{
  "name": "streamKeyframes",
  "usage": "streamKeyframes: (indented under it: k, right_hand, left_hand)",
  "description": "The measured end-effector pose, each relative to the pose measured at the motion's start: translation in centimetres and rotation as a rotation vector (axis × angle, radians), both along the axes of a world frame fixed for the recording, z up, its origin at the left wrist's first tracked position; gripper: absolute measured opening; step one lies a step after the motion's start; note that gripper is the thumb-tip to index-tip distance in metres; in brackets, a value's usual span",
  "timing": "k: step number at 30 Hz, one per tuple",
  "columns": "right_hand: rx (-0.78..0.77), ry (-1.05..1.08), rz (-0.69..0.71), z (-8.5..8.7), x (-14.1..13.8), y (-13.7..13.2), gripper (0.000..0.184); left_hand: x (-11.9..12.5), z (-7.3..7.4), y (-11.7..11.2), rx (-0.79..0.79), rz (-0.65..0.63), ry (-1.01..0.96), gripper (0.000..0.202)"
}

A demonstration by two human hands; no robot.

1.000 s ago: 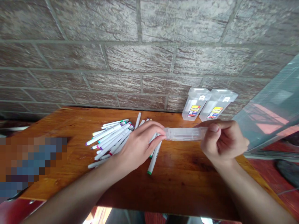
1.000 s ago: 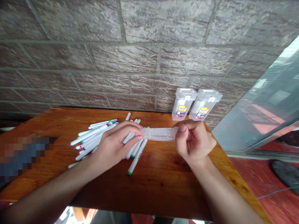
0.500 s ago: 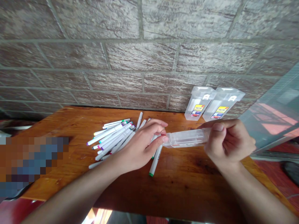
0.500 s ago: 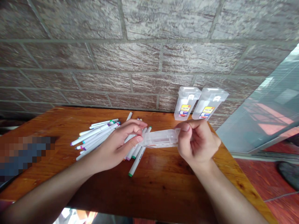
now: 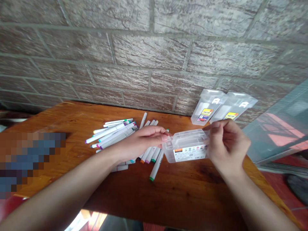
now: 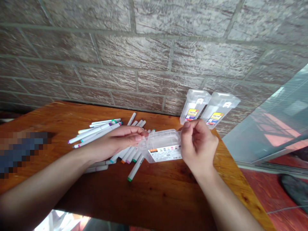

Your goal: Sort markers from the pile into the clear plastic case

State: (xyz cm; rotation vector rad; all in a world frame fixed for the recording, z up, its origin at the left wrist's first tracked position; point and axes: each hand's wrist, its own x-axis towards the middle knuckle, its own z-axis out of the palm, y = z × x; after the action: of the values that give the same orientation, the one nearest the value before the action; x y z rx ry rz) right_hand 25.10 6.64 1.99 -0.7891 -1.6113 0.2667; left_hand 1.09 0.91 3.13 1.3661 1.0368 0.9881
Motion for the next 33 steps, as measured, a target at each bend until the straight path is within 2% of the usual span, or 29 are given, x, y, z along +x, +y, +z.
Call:
streamKeyframes:
  k: [6, 20, 25, 28, 30, 33]
  right_hand:
    - [-0.047, -0.009, -0.014, 0.2, -0.2, 0.1, 0.029]
    - [-0.084, 0.048, 0.030, 0.1, -0.3, 0.2, 0.032]
    - [-0.105, 0.108, 0.002, 0.1, -0.4, 0.3, 0.036]
    - [-0.139, 0.179, -0.023, -0.1, -0.7, 0.4, 0.038]
    - [-0.223, 0.232, 0.025, -0.4, -1.0, 0.5, 0.038]
    - [-0.349, 0.255, 0.173, -0.7, -1.0, 0.6, 0.039]
  left_hand:
    - [-0.2, -0.6, 0.1, -0.159, -0.013, -0.271, 0.022]
    - [-0.2, -0.4, 0.1, -0.124, -0.020, -0.219, 0.021]
    - [0.3, -0.2, -0.4, 0.060, -0.006, -0.111, 0.021]
    - [1.3, -0.5, -1.1, 0.243, 0.010, -0.051, 0.040]
    - [2.0, -0.9, -1.4, 0.314, 0.051, -0.002, 0.039]
    - [2.3, -1.4, -1.3, 0.361, 0.171, -0.026, 0.035]
